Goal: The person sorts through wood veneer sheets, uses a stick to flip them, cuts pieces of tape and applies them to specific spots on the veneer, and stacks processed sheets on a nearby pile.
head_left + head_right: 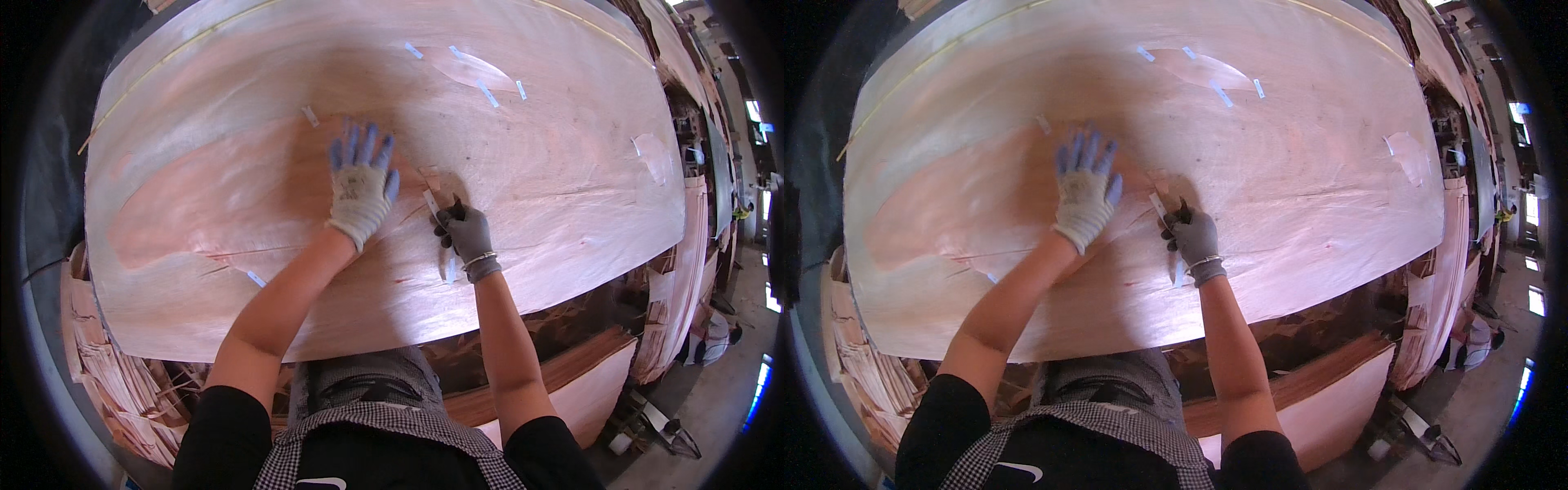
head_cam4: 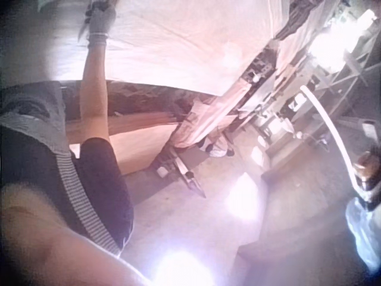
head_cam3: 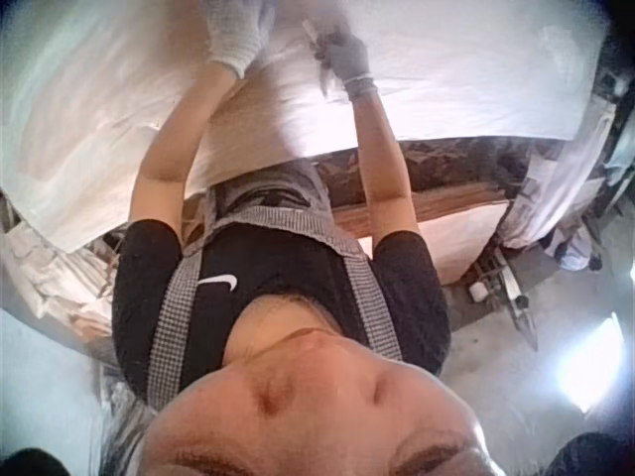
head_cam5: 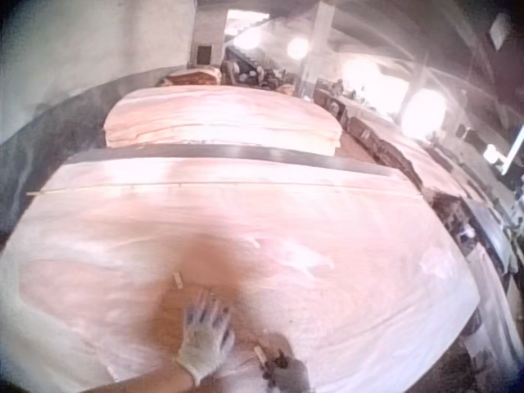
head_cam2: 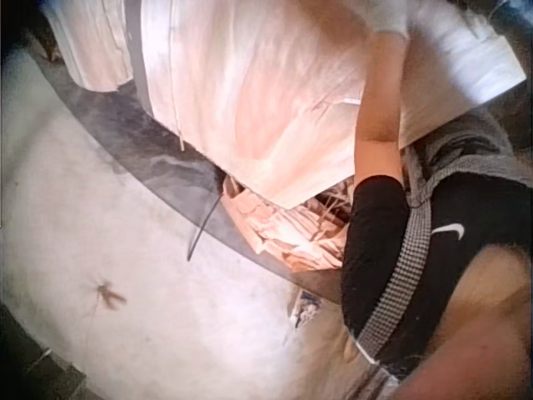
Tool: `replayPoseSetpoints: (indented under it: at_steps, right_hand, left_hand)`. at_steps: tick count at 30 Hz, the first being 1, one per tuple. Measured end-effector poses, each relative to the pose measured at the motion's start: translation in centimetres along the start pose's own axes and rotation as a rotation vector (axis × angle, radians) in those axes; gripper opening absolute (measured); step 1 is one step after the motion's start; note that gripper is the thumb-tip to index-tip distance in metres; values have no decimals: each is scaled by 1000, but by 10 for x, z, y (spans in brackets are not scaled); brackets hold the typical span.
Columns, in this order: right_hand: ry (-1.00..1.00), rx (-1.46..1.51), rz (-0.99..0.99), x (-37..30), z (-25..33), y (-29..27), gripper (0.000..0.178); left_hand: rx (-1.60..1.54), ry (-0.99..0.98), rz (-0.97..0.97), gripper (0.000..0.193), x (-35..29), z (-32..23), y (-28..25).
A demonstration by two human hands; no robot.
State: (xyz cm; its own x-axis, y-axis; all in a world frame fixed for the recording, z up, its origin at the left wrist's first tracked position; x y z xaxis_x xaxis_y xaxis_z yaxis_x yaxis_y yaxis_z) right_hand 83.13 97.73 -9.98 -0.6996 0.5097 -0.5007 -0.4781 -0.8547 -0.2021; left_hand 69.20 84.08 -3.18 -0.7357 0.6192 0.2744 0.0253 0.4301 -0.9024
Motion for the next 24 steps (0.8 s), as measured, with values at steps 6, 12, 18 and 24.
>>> replayPoseSetpoints:
  at_steps: [6, 12, 18, 24]
  right_hand:
    - [-97, -251, -36, 4, 5, 7, 20]
    - [-520, -1028, -162, 17, 14, -54, 16]
    - [-168, -245, 122, -28, 43, 32, 17]
    - [-39, -238, 508, -75, 63, 249, 13]
  left_hand:
    - [-232, 361, 252, 40, -49, -49, 49]
    - [831, 521, 137, 35, -43, -76, 72]
    - [-166, 169, 190, 44, -99, 18, -15]
    - [88, -440, 9, 41, -243, 284, -152]
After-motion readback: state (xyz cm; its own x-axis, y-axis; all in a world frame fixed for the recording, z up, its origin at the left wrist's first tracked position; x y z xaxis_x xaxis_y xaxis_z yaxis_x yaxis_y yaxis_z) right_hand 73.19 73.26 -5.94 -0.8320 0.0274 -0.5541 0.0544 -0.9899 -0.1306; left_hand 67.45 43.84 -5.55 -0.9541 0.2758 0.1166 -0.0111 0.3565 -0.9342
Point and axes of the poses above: each hand's wrist, its own x-axis towards the middle knuckle, its own y-axis out of the palm, z = x × y, the point moved 7 cm from there along x, towards the middle knuckle, and after that the axes turned 5 degrees about -y, right-handed, at the moved point
